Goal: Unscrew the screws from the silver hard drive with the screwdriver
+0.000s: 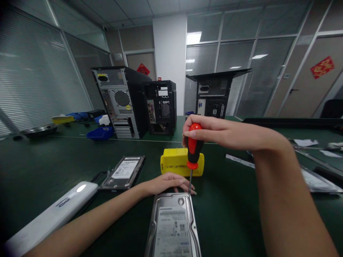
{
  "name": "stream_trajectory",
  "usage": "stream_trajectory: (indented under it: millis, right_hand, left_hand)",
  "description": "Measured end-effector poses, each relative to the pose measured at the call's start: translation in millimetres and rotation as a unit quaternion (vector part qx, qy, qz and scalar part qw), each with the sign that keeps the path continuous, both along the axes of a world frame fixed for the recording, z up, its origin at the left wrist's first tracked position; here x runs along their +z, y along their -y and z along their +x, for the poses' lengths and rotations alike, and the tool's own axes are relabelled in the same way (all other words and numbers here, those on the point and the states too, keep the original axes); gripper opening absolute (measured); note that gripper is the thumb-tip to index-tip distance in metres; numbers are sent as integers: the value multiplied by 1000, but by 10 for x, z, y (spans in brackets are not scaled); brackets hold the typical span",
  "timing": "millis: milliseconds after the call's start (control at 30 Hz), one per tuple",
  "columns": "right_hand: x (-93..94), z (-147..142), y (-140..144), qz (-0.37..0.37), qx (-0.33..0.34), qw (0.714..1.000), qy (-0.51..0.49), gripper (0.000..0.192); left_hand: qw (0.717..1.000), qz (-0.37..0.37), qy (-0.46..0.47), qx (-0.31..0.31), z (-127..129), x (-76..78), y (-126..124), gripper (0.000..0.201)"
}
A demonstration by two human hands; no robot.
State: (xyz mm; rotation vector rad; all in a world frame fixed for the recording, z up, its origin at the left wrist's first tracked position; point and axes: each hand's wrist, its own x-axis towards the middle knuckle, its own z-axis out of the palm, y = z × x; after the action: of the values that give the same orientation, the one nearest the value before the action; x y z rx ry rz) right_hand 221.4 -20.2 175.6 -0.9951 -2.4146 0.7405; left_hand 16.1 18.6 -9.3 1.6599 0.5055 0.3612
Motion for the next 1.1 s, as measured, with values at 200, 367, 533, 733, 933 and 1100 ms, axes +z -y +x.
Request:
stream_trajectory:
  millis: [200,367,533,733,933,1100]
  right_hand:
    - [-45,-67,-73,-8,24,1000,-12,23]
    - [-36,-20,-41,-54,55,996,-34,19]
    - [-35,-86,-85,-65,73,993,-70,22]
    - [-74,-210,-145,-52,72,994,-65,18]
    - [-350,-223,-180,-62,33,944,-321,27]
    - [-571,-320,-158,-132,-54,850,-507,7]
  left_hand:
    - [1000,0,11,-5,-5,10,4,36]
    - [1000,-7,8,-4,-10,0,4,34]
    - [1000,-2,4,-2,-8,-7,0,36]
    - [1000,-2,3,0,3,7,6,40]
    - [1000,4,13,-7,8,-45,-13,41]
    - [1000,-4,6,-11,6,-74,-40,42]
